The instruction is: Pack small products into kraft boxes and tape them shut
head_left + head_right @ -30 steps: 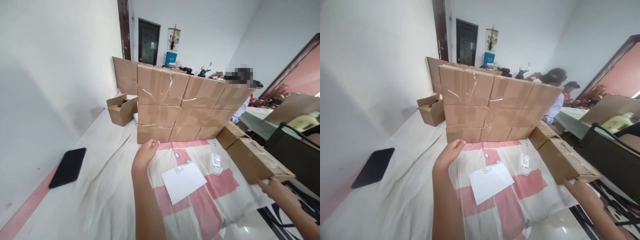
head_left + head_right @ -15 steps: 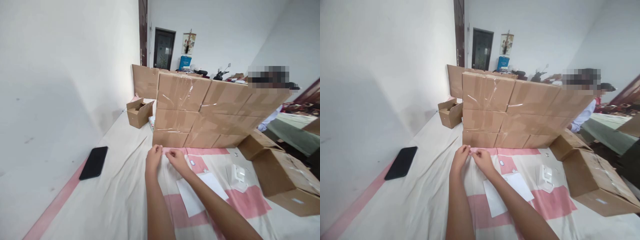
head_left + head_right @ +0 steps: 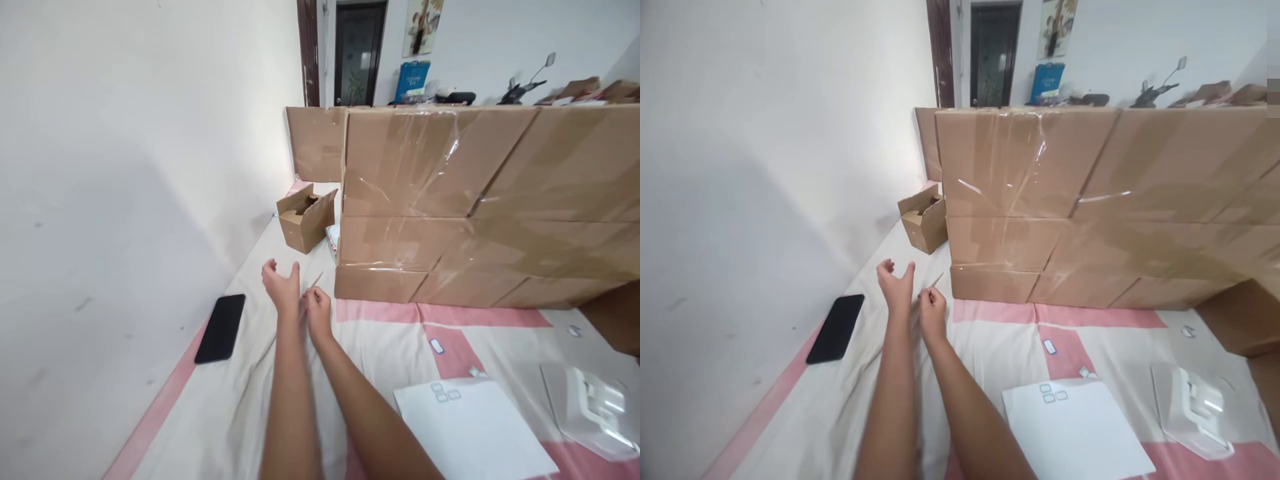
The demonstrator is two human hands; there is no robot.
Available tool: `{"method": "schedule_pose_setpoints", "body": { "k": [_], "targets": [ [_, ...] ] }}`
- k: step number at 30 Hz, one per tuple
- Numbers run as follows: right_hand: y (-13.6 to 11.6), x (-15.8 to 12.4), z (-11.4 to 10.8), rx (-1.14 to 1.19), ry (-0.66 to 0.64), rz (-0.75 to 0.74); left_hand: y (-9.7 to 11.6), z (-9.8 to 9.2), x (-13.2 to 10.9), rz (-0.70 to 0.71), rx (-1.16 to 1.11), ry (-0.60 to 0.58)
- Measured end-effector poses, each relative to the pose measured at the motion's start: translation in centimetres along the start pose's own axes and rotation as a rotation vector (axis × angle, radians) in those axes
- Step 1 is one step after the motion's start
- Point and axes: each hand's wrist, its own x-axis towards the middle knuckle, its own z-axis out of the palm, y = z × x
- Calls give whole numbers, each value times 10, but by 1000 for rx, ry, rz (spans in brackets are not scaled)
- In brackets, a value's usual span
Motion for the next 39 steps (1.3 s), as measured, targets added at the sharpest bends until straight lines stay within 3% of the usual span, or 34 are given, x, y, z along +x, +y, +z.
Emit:
{"method": "schedule_pose_setpoints", "body": {
  "k": [3,6,10,13,15,17,24,27,31,34,39],
  "targets": [
    [0,1,10,-10,-1,-6,-6,42,50,37,6,-174],
    [3,3,21,-29,-22,0,-18,81,79,21,-31,-298],
    [10,14,21,-34,-2,40,-36,116,95,57,-93,-309],
    [13,28,12,-67,21,17,-40,126,97,134,-46,-278],
    [13,35,6,-92,34,9,-37,121,92,138,35,-234],
    [12,40,0,-106,48,1,-34,103,78,142,112,-193],
    [3,32,-3,-237,29,-97,-43,-11,-20,190,330,-65],
    [-1,26,-2,-387,28,-143,-48,-40,-45,230,324,-39],
    [-16,44,10,-686,-22,-167,-48,-45,-42,184,255,19],
    [-37,83,29,-947,-39,-126,-49,-41,-31,115,237,122],
    [-62,153,49,-1298,101,6,-51,-41,-24,70,285,175]
  ]
}}
